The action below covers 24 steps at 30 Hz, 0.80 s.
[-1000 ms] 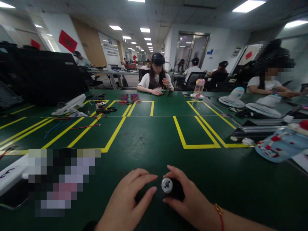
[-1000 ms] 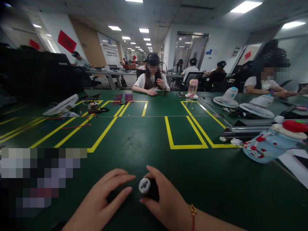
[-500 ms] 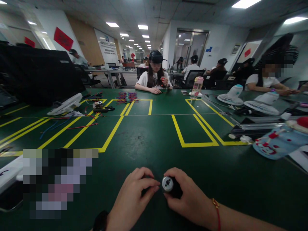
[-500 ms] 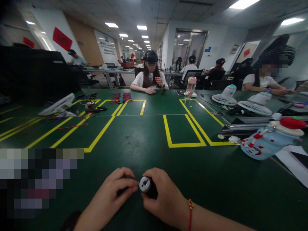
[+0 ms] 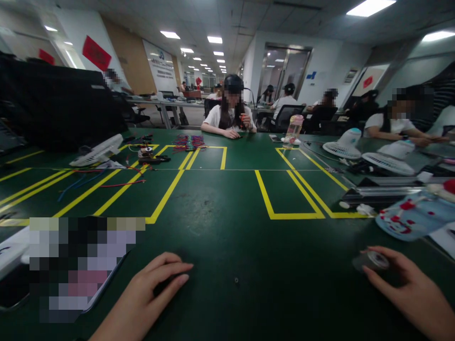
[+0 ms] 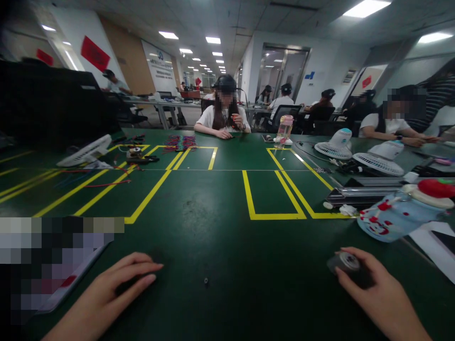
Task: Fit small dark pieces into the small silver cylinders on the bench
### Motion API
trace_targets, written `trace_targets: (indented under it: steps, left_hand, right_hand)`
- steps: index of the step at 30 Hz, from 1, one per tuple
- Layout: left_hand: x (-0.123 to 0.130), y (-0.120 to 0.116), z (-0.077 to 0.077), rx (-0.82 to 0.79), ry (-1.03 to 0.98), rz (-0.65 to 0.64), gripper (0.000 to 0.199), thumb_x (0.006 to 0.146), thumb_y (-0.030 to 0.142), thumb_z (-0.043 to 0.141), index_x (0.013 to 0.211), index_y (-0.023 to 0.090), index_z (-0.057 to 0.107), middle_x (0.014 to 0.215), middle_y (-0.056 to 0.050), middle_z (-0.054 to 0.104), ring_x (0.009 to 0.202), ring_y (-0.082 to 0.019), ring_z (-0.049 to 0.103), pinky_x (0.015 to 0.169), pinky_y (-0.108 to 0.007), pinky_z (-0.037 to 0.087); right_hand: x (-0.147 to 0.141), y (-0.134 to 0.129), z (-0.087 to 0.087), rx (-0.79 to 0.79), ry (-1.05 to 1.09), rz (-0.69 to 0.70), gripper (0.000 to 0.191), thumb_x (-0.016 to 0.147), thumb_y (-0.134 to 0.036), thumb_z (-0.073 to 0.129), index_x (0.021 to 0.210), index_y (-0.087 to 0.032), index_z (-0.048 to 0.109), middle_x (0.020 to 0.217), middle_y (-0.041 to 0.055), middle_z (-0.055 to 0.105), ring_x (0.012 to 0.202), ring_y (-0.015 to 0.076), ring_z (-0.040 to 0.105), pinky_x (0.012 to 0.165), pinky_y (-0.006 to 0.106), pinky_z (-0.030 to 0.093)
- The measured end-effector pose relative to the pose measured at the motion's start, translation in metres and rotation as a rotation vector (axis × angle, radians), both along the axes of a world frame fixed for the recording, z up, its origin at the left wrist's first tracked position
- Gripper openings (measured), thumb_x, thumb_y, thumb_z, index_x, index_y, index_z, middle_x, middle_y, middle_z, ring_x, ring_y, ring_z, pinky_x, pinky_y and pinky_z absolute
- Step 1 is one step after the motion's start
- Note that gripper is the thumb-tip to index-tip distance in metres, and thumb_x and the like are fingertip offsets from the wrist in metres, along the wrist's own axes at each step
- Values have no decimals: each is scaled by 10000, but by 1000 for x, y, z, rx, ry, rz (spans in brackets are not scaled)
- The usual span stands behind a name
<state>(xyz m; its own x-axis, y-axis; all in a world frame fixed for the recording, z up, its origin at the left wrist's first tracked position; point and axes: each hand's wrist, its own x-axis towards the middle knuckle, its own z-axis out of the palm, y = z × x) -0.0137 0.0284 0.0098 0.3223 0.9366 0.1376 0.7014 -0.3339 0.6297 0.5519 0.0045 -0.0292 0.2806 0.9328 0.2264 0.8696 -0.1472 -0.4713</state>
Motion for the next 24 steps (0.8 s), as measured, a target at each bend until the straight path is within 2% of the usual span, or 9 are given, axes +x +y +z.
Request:
trace_targets:
  steps: [3, 5, 7, 11, 15, 17, 19, 22, 24]
  left_hand:
    - [-3, -1, -5, -21, 14, 12, 238, 887, 325, 573, 1089, 313, 697, 1021, -21, 672, 937, -201, 658, 827, -268, 542]
    - [0, 0, -6, -31, 16, 3, 238, 897, 329, 557, 1092, 306, 692, 1026, -25, 666, 947, -203, 655, 829, -272, 541]
    - [3, 0, -7, -33, 13, -5, 242, 907, 331, 543, 1101, 302, 685, 1034, -27, 661, 962, -206, 648, 841, -283, 537]
    - [5, -1, -7, -38, 23, 4, 252, 911, 330, 539, 1120, 304, 678, 1054, -28, 658, 988, -211, 638, 874, -306, 526]
    - [5, -4, -3, -31, 28, 30, 231, 896, 331, 561, 1076, 306, 703, 1026, -21, 670, 965, -210, 648, 855, -297, 534]
    - [7, -5, 0, -36, 29, 40, 225, 901, 327, 556, 1067, 303, 706, 1025, -19, 667, 964, -203, 647, 857, -291, 530]
    - [7, -5, 1, -37, 31, 31, 226, 908, 325, 546, 1068, 299, 702, 1027, -22, 660, 968, -199, 642, 865, -294, 526]
    - [6, -3, -3, -27, 42, 0, 233, 914, 331, 534, 1083, 296, 691, 1031, -28, 652, 971, -203, 636, 875, -311, 522]
    - [5, -2, -6, -22, 58, -15, 236, 916, 338, 530, 1087, 296, 686, 1043, -33, 647, 979, -209, 631, 883, -323, 518]
  right_hand:
    - [-3, -6, 8, 143, -171, 3, 713, 641, -639, 644, 1229, -268, 485, 1183, 108, 572, 1028, 315, 579, 838, 474, 486]
    - [-43, -4, 23, 315, -308, 74, 755, 673, -576, 653, 1312, -255, 411, 1297, 134, 484, 1191, 338, 459, 1013, 511, 341]
    - [-102, 2, 39, 392, -356, 280, 713, 710, -501, 662, 1331, -277, 392, 1328, 107, 452, 1224, 312, 414, 1044, 500, 279]
    - [-224, 18, 52, 98, -218, 799, 473, 829, -443, 594, 1281, -357, 483, 1275, 8, 499, 1151, 221, 437, 940, 397, 360]
    - [-283, 30, 53, -92, -57, 918, 210, 878, -438, 538, 1008, -332, 665, 1100, -6, 590, 1039, 196, 467, 884, 397, 347]
    - [-274, 31, 58, -60, -62, 901, 174, 895, -383, 522, 937, -309, 674, 1000, -6, 616, 992, 176, 491, 861, 380, 355]
    - [-240, 30, 66, 50, -133, 808, 166, 884, -352, 534, 984, -312, 660, 995, -4, 620, 988, 168, 512, 870, 371, 366]
    - [-159, 25, 75, 234, -297, 524, 212, 867, -359, 533, 1026, -298, 658, 1067, 15, 615, 1033, 183, 532, 919, 376, 375]
    - [-100, 20, 74, 245, -373, 322, 268, 873, -420, 491, 1008, -277, 673, 1082, 33, 623, 1022, 200, 557, 910, 379, 396]
